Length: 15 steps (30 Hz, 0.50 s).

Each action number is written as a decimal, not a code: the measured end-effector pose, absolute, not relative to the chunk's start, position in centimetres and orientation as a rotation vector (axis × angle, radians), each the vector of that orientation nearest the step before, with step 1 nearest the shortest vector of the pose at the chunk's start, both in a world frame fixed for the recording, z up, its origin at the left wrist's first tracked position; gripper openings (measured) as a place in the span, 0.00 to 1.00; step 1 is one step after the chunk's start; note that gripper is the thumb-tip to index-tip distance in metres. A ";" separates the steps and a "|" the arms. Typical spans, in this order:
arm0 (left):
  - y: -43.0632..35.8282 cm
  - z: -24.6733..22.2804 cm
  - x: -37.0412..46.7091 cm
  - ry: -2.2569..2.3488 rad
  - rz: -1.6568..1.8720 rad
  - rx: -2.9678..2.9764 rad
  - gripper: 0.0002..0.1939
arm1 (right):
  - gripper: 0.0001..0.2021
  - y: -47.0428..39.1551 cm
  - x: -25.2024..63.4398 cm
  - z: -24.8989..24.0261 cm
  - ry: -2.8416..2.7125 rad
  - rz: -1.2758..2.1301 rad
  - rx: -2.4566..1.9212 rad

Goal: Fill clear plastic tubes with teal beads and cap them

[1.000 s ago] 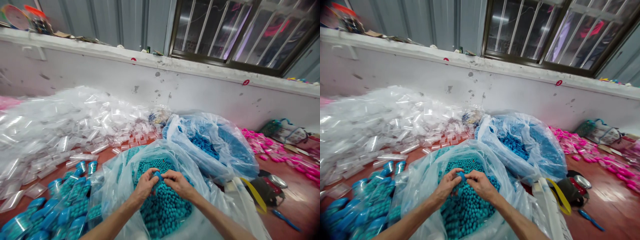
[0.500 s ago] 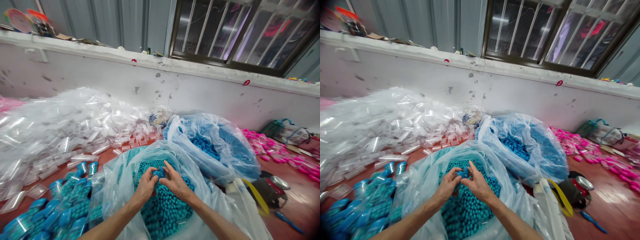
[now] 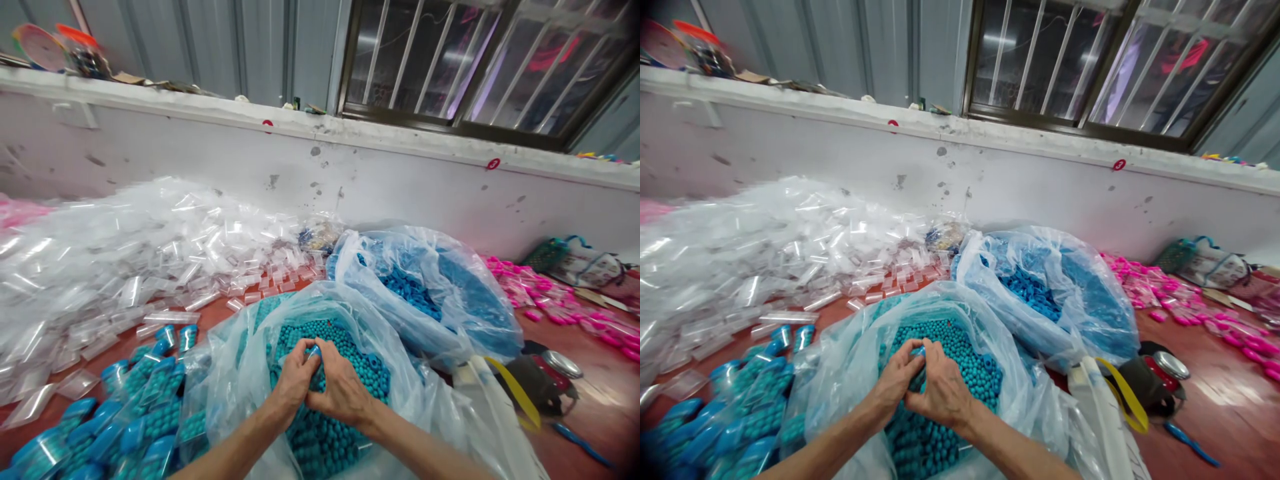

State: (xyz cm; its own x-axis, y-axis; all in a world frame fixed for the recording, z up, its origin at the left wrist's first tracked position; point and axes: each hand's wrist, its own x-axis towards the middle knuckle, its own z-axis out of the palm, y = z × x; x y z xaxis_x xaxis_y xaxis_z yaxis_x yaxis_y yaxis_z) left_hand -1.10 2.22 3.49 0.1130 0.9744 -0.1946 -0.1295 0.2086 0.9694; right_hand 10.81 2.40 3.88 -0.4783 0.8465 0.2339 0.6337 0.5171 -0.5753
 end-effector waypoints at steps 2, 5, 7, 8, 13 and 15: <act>2.2 3.2 -0.8 1.203 1.096 1.045 0.16 | 0.36 2.2 10.6 3.5 -2.275 0.478 -1.218; 2.3 3.0 -0.4 1.296 1.133 1.191 0.11 | 0.36 2.0 10.4 2.9 -2.260 0.437 -1.252; 2.3 3.2 -0.4 1.339 1.149 1.286 0.09 | 0.38 2.1 10.5 3.0 -2.264 0.516 -1.232; 2.3 3.4 -0.7 1.351 1.146 1.328 0.09 | 0.39 2.3 10.6 3.1 -2.281 0.586 -1.196; 1.3 5.9 -6.2 1.535 1.042 1.512 0.15 | 0.34 4.3 12.6 3.6 -2.385 0.876 -1.047; 0.7 6.9 -10.2 1.760 1.006 1.580 0.18 | 0.20 5.7 13.7 3.3 -2.424 0.794 -1.122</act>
State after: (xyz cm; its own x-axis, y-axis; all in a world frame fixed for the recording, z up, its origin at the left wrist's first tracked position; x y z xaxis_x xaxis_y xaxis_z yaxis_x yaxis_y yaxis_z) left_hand -10.19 0.72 6.95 -0.1450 0.9867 0.0729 0.5634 0.0218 0.8259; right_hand 13.73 5.65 3.28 -0.6238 0.7775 0.0801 0.5793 0.5287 -0.6203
